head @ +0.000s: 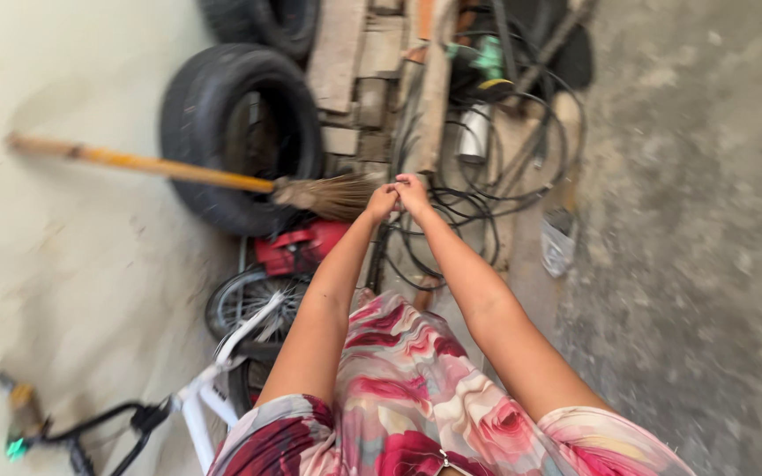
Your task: The person sweeps a concrete floor with a broom and then untangles several black cables by hand.
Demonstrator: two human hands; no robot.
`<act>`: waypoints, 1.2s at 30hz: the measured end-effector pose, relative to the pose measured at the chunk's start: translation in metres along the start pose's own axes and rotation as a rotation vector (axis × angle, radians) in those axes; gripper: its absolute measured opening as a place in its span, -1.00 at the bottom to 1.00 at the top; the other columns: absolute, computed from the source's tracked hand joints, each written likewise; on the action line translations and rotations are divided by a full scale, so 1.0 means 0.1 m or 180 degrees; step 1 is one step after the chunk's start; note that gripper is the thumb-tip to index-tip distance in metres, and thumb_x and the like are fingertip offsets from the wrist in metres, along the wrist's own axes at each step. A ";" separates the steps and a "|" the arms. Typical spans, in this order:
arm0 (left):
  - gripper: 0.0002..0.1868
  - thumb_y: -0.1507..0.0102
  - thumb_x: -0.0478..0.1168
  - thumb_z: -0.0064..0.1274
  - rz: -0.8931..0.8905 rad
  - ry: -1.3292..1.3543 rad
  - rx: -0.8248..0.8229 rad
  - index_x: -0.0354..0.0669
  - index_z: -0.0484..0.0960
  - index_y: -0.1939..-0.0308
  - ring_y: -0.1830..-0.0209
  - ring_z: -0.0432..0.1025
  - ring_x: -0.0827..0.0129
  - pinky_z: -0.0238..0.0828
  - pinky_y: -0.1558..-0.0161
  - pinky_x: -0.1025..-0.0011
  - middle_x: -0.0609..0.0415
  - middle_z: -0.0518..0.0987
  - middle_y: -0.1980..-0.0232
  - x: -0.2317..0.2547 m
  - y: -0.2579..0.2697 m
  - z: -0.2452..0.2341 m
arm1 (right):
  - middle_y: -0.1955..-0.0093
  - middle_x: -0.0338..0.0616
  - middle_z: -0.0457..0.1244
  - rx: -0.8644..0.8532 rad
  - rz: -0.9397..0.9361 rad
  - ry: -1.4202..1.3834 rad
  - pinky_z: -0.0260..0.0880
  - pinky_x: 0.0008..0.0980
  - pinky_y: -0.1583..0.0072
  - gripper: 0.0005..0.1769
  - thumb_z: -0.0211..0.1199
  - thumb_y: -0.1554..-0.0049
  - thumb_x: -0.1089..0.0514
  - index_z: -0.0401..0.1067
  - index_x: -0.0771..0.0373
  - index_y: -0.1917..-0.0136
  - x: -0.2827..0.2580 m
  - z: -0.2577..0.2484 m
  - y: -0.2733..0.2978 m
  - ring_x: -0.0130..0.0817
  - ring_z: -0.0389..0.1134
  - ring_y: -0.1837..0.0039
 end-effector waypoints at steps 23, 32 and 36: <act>-0.68 -0.10 -0.24 -0.06 0.0082 -0.0098 -0.0703 -0.32 0.45 0.10 0.44 0.34 0.38 0.30 0.48 0.46 -0.01 0.48 0.33 0.38 -1.95 2.07 | -0.01 0.04 0.24 0.1416 0.0637 0.0792 0.22 -0.37 -0.10 -0.43 0.21 0.08 -0.03 0.26 0.36 -0.10 1.40 -2.83 -1.50 -0.21 0.27 -0.08; -0.68 -0.09 -0.26 -0.07 0.0726 -0.0442 -0.0250 -0.25 0.45 0.07 0.40 0.35 0.54 0.28 0.34 0.57 0.11 0.51 0.30 0.04 -3.30 1.71 | -0.27 0.23 -0.01 0.1663 0.0366 0.1675 0.01 -0.34 -0.26 -0.04 0.34 0.20 -0.08 -0.04 0.43 -0.27 2.11 -2.79 -2.79 -0.01 0.01 -0.30; -0.67 -0.09 -0.29 -0.10 0.0768 -0.0225 -0.0350 -0.25 0.44 0.06 0.47 0.31 0.52 0.26 0.38 0.55 0.07 0.49 0.37 -0.27 -3.71 1.72 | -0.28 0.26 -0.03 0.1434 0.0894 0.1020 0.01 -0.35 -0.29 0.14 0.37 0.29 -0.12 -0.18 0.42 -0.33 2.55 -2.72 -3.04 -0.04 0.02 -0.32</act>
Point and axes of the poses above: each hand's wrist, its own y-axis away from the middle knuckle, its own z-axis out of the palm, x = y × z, the point moved 3 cm from there along -y, towards the middle knuckle
